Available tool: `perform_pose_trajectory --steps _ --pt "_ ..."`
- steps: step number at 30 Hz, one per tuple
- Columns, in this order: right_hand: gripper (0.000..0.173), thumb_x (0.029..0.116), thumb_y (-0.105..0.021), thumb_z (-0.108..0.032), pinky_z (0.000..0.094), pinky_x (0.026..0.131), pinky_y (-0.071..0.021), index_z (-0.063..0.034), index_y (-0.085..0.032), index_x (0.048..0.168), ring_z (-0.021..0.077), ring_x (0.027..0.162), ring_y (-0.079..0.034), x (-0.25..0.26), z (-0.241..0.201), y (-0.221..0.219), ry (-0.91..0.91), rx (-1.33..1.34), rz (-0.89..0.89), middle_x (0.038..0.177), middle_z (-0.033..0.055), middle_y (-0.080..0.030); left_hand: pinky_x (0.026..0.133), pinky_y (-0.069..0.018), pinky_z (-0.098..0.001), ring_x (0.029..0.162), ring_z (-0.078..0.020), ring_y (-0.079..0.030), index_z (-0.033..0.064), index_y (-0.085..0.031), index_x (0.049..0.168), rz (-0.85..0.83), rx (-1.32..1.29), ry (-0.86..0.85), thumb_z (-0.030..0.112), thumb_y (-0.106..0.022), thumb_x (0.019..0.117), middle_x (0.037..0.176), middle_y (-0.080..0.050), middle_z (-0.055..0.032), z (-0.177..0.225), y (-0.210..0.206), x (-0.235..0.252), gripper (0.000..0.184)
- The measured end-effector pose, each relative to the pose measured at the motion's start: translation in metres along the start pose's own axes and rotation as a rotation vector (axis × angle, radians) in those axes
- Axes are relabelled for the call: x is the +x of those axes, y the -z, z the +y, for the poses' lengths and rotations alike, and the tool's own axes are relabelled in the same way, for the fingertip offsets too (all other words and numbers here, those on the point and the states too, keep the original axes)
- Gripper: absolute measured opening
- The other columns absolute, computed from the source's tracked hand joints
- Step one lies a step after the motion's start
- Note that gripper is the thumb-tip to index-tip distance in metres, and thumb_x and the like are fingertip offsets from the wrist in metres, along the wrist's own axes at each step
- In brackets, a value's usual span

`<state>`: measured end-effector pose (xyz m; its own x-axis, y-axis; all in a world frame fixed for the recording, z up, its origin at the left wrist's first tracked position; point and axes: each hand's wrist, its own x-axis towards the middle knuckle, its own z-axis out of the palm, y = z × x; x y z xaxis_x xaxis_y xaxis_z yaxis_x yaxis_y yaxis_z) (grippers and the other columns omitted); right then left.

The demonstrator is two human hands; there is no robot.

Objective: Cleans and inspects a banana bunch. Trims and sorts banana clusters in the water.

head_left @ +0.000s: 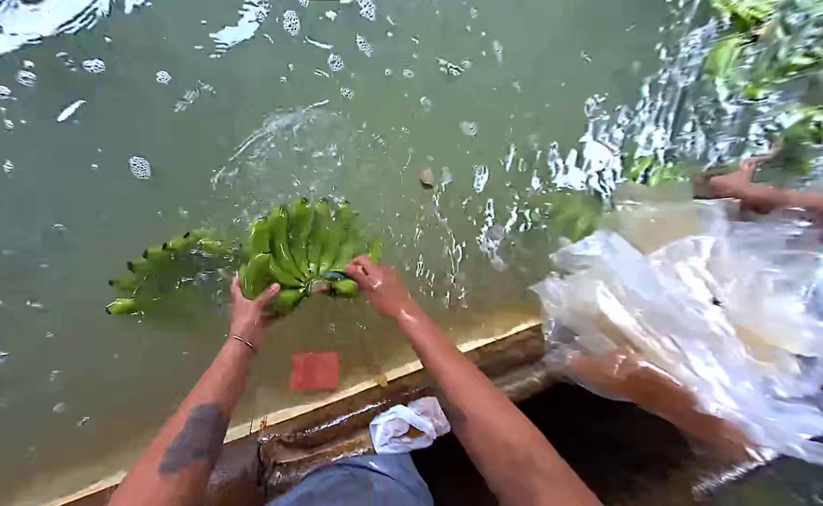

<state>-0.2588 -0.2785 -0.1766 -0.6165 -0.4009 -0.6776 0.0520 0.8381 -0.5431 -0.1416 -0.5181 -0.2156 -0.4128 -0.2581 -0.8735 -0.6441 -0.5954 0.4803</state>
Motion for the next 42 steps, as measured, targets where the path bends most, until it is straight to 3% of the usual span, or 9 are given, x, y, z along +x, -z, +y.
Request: perform_pose_trajectory --steps 18,20,23,25,30,32,36,40,42 --pt "0.041 0.1132 -0.036 -0.026 0.0576 0.098 -0.0510 0.0045 -0.052 0.136 0.0424 0.110 -0.067 -0.009 -0.037 -0.026 -0.352 0.086 0.073 0.115 0.0285 -0.067 0.083 -0.0605 -0.0531 0.114 -0.0404 -0.063 0.0150 -0.006 0.160 0.272 -0.482 0.019 0.021 -0.061 0.1033 0.145 -0.044 -0.0277 -0.037 -0.093 -0.070 0.079" --pt "0.040 0.1127 -0.037 -0.024 0.0588 0.089 -0.0554 0.0035 -0.051 0.137 0.0435 0.101 -0.070 -0.013 -0.035 -0.037 -0.363 0.158 0.139 0.109 0.0290 -0.069 0.082 -0.0604 -0.0528 0.114 -0.0405 -0.063 0.0142 -0.005 0.160 0.283 -0.488 0.012 0.022 -0.061 0.1033 0.145 -0.043 -0.0285 -0.043 -0.099 -0.072 0.080" --pt "0.026 0.1136 -0.034 -0.023 0.0215 0.045 -0.0406 -0.0048 -0.052 0.113 0.0075 0.049 -0.045 -0.029 -0.030 -0.031 -0.346 0.710 -0.041 0.069 0.0001 -0.047 0.080 -0.0610 -0.0538 0.111 -0.0409 -0.064 0.0150 -0.005 0.159 0.243 -0.467 -0.026 0.022 -0.063 0.1025 0.142 -0.045 -0.0287 -0.040 -0.089 -0.056 0.081" --pt "0.025 0.1131 -0.033 -0.020 0.0168 0.044 -0.0390 -0.0051 -0.051 0.107 0.0024 0.046 -0.042 -0.040 -0.026 -0.018 -0.305 0.924 -0.100 0.064 -0.0046 -0.046 0.080 -0.0605 -0.0530 0.110 -0.0398 -0.065 0.0156 -0.011 0.159 0.210 -0.437 0.014 0.025 -0.058 0.1052 0.141 -0.048 -0.0266 -0.029 -0.074 -0.055 0.072" --pt "0.040 0.1125 -0.039 -0.027 0.0638 0.083 -0.0552 0.0016 -0.053 0.137 0.0478 0.098 -0.070 -0.013 -0.019 -0.021 -0.133 -0.048 0.222 0.107 0.0294 -0.069 0.091 -0.0575 -0.0554 0.124 -0.0396 -0.058 0.0152 -0.025 0.158 0.160 -0.492 0.163 0.035 -0.051 0.1071 0.149 -0.045 -0.0221 -0.011 -0.067 -0.070 0.060" --pt "0.042 0.1125 -0.039 -0.027 0.0654 0.084 -0.0551 0.0025 -0.053 0.138 0.0497 0.100 -0.069 -0.006 -0.027 -0.038 -0.122 -0.058 0.285 0.111 0.0303 -0.069 0.096 -0.0552 -0.0555 0.131 -0.0383 -0.053 0.0137 -0.031 0.155 0.155 -0.536 0.199 0.037 -0.050 0.1072 0.153 -0.041 -0.0201 -0.003 -0.072 -0.080 0.057" --pt "0.028 0.1137 -0.035 -0.024 0.0261 0.051 -0.0441 -0.0026 -0.051 0.120 0.0111 0.054 -0.048 -0.010 -0.025 -0.048 -0.180 0.504 0.015 0.072 0.0037 -0.050 0.095 -0.0556 -0.0556 0.130 -0.0391 -0.054 0.0126 -0.030 0.155 0.152 -0.547 0.208 0.032 -0.051 0.1070 0.152 -0.041 -0.0211 -0.012 -0.067 -0.083 0.056" --pt "0.033 0.1127 -0.038 -0.020 0.0371 0.064 -0.0533 0.0057 -0.055 0.126 0.0201 0.064 -0.058 -0.015 -0.005 -0.057 -0.153 0.574 -0.008 0.081 0.0142 -0.060 0.092 -0.0572 -0.0544 0.125 -0.0401 -0.058 0.0116 -0.026 0.156 0.122 -0.512 0.177 0.027 -0.051 0.1071 0.149 -0.043 -0.0230 -0.037 -0.061 -0.074 0.057" --pt "0.024 0.1124 -0.035 -0.024 0.0212 0.046 -0.0409 -0.0059 -0.051 0.112 0.0059 0.049 -0.044 -0.037 0.005 -0.061 -0.179 0.794 -0.206 0.068 -0.0013 -0.048 0.089 -0.0586 -0.0530 0.117 -0.0390 -0.062 0.0105 -0.021 0.157 0.035 -0.402 0.127 0.024 -0.049 0.1080 0.142 -0.050 -0.0249 -0.056 -0.042 -0.050 0.058"
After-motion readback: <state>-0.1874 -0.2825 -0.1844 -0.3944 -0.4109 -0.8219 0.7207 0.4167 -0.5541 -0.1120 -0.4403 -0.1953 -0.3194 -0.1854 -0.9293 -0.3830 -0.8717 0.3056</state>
